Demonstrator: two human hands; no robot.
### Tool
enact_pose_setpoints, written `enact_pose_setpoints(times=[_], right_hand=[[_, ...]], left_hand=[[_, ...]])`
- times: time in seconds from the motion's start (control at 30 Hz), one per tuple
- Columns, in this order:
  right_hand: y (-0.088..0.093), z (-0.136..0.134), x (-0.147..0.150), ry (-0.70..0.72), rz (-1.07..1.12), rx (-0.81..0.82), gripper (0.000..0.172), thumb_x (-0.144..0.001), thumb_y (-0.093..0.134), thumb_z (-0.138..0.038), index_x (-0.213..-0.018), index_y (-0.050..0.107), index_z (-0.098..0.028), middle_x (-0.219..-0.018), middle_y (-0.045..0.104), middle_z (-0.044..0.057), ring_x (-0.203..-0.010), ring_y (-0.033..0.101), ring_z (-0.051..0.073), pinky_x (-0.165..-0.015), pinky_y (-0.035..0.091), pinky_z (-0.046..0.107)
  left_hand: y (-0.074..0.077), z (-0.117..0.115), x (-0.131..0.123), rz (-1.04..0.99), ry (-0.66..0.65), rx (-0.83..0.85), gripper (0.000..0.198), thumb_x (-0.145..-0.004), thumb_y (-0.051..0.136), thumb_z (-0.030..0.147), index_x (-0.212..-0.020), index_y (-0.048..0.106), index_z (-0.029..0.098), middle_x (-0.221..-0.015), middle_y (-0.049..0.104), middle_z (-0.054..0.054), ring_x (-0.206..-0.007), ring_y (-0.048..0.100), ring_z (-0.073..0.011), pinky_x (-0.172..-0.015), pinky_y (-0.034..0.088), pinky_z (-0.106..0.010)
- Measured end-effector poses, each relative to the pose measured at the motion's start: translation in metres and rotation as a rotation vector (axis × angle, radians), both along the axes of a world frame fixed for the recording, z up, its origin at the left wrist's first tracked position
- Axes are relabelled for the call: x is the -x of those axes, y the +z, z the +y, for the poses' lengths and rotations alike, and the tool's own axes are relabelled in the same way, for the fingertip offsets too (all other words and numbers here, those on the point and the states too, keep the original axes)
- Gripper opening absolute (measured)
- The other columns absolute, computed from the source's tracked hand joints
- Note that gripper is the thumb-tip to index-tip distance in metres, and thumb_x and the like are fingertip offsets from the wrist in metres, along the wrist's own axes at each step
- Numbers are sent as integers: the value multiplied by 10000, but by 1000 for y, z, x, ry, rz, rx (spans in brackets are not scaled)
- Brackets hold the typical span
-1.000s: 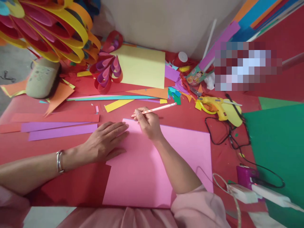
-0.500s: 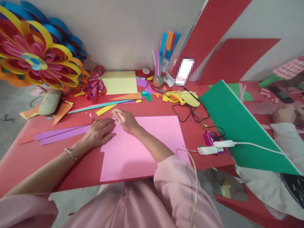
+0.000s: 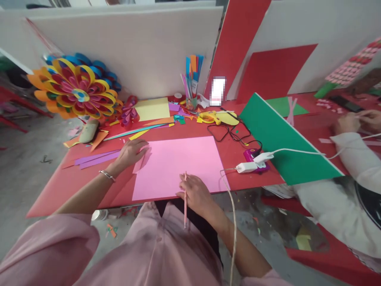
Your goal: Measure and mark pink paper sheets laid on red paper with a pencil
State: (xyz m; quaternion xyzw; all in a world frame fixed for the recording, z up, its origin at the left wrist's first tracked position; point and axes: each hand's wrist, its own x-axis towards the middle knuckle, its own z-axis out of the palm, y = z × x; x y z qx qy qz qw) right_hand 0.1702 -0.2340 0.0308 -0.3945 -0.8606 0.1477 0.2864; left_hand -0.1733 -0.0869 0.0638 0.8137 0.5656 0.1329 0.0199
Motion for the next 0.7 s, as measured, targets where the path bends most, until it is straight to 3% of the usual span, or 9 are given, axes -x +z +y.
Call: enact_pose_setpoints(times=[0.13, 0.27, 0.4, 0.53, 0.7], right_hand=[[-15, -4, -12, -9, -23, -53, 191, -901, 814, -209, -1012, 659, -200, -1397, 718, 179, -1318, 678, 370, -1077, 588, 585], [-23, -4, -11, 1, 7, -86, 166, -931, 784, -243, -1029, 658, -196, -1395, 719, 183, -1364, 647, 381, -1096, 574, 607], [-28, -7, -7, -25, 19, -97, 158, -953, 759, -257, -1074, 669, -210, -1418, 711, 160, -1369, 645, 364, -1116, 560, 606], [-26, -7, -6, -24, 13, -95, 192, -931, 788, -259, -1076, 674, -208, -1429, 705, 161, -1363, 650, 349, -1120, 561, 580], [-27, -5, -6, -37, 24, -94, 172, -927, 786, -259, -1050, 676, -210, -1438, 700, 162, -1356, 654, 337, -1124, 556, 574]], left_hand=[[15, 10, -5, 82, 238, 103, 354, -998, 482, 349, -1175, 756, 214, -1246, 740, -135, -1156, 695, -305, -899, 547, -386], [25, 2, 5, 195, 444, 262, 388, -924, 625, 554, -1041, 752, 207, -1119, 764, -142, -1030, 724, -318, -779, 534, -349], [30, -19, 4, 287, 470, 387, 439, -794, 745, 623, -977, 737, 224, -1062, 776, -115, -970, 737, -305, -745, 516, -321], [32, -25, -8, 358, 490, 416, 300, -872, 627, 454, -979, 733, 194, -1054, 771, -160, -994, 745, -336, -749, 524, -346], [28, -18, -17, 413, 502, 411, 365, -954, 479, 396, -1054, 733, 153, -1041, 759, -209, -1011, 748, -377, -790, 548, -402]])
